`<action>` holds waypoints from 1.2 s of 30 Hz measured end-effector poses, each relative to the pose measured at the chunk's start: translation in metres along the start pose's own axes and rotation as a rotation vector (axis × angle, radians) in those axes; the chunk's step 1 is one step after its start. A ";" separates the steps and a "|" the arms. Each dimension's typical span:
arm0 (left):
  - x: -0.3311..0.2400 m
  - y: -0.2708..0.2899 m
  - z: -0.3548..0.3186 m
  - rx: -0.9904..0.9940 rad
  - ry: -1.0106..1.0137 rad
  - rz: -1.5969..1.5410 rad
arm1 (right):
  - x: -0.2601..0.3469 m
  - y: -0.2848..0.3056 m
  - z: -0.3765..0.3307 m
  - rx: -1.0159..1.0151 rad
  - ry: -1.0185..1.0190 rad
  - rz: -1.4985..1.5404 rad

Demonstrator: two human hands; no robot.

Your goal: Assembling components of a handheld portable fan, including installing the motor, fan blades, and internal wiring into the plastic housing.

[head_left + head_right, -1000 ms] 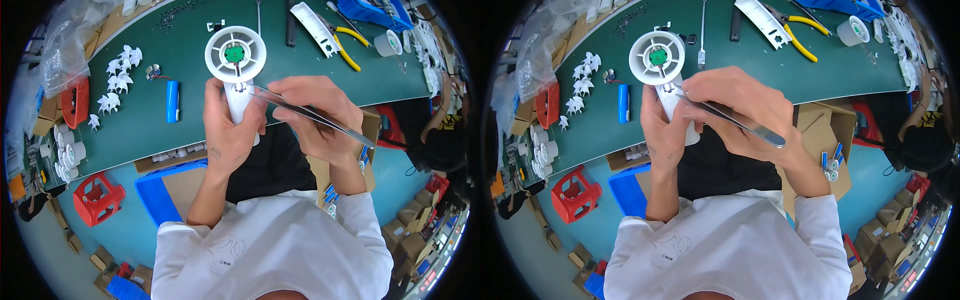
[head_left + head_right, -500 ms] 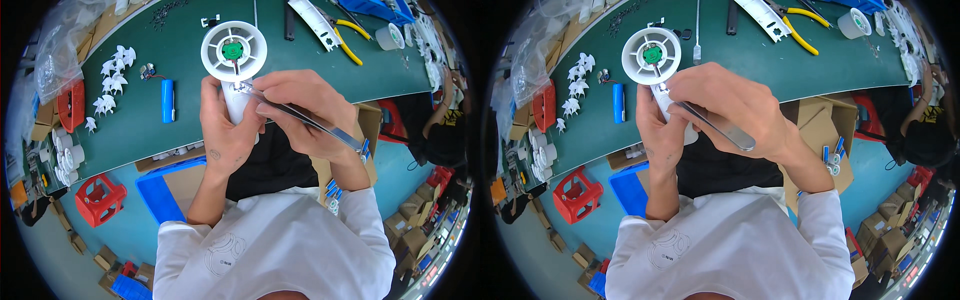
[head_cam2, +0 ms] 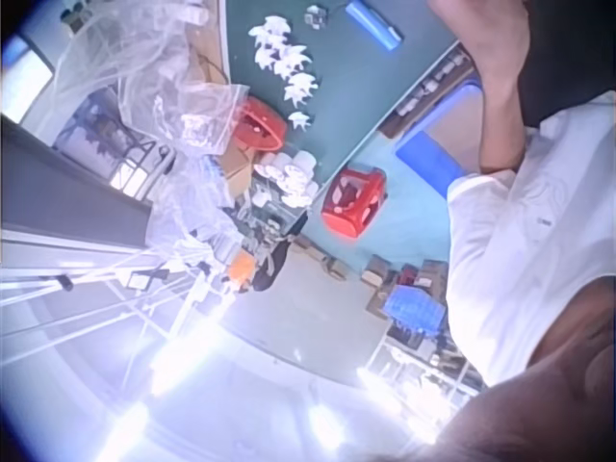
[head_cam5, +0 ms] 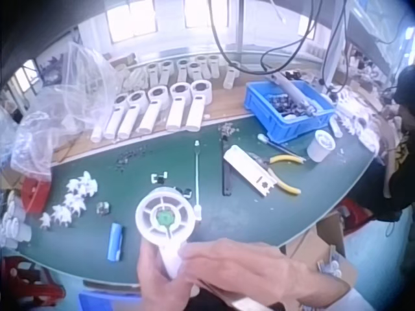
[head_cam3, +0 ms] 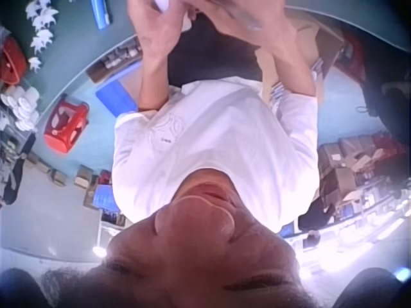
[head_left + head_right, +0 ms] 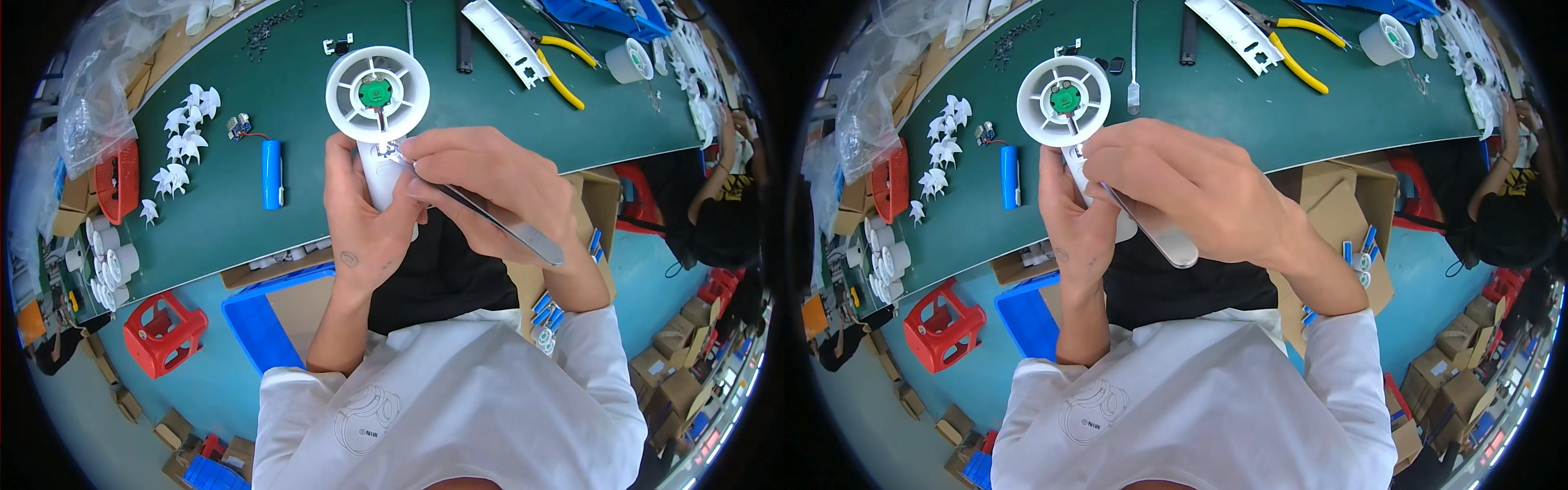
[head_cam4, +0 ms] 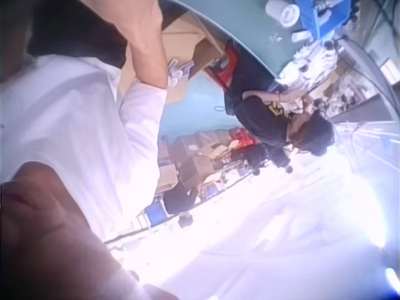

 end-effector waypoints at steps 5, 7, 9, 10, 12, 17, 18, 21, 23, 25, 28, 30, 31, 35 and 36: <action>0.001 -0.001 0.000 -0.009 -0.003 0.007 | -0.003 -0.002 -0.001 0.001 0.022 0.004; 0.001 -0.001 0.000 -0.004 -0.004 0.012 | -0.004 0.000 0.001 0.017 0.026 0.005; 0.002 0.000 0.000 0.009 -0.019 0.048 | -0.003 0.002 0.003 0.032 0.028 0.006; 0.002 0.001 0.000 0.008 -0.016 0.048 | -0.002 0.004 0.005 0.049 0.027 0.017; 0.002 0.002 0.000 0.037 -0.020 0.074 | -0.002 0.004 0.006 0.067 0.023 0.028; 0.004 0.003 0.002 0.054 0.052 0.004 | -0.012 0.004 0.009 0.048 0.038 0.151; 0.004 0.004 0.002 0.077 0.060 0.002 | -0.015 0.005 0.009 0.048 0.037 0.151; 0.005 0.004 0.003 0.077 0.042 -0.034 | -0.020 0.007 0.009 0.088 0.076 0.126; 0.004 0.004 0.002 0.072 0.048 -0.024 | -0.021 0.007 0.009 0.096 0.095 0.140; 0.003 0.003 0.002 0.070 0.057 -0.017 | -0.021 0.007 0.010 0.087 0.112 0.140; 0.003 0.003 0.002 0.074 0.052 -0.032 | -0.022 0.007 0.011 0.086 0.130 0.144; 0.003 0.003 0.002 0.081 0.049 -0.030 | -0.022 0.008 0.011 0.093 0.130 0.146; 0.003 0.003 0.003 0.081 0.050 -0.029 | -0.023 0.009 0.011 0.103 0.134 0.146; 0.003 0.003 0.002 0.087 0.036 -0.013 | -0.026 0.008 0.011 0.112 0.157 0.165; 0.003 0.003 0.003 0.089 0.034 -0.019 | -0.026 0.009 0.011 0.111 0.156 0.164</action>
Point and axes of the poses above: each hand's wrist, its own z-axis towards the middle knuckle, its own y-axis out of the back of the hand, x = y × z, the point moved 1 cm from there along z, towards the middle knuckle, and after that the axes turned 3 degrees about -x, right-handed, at the moved point
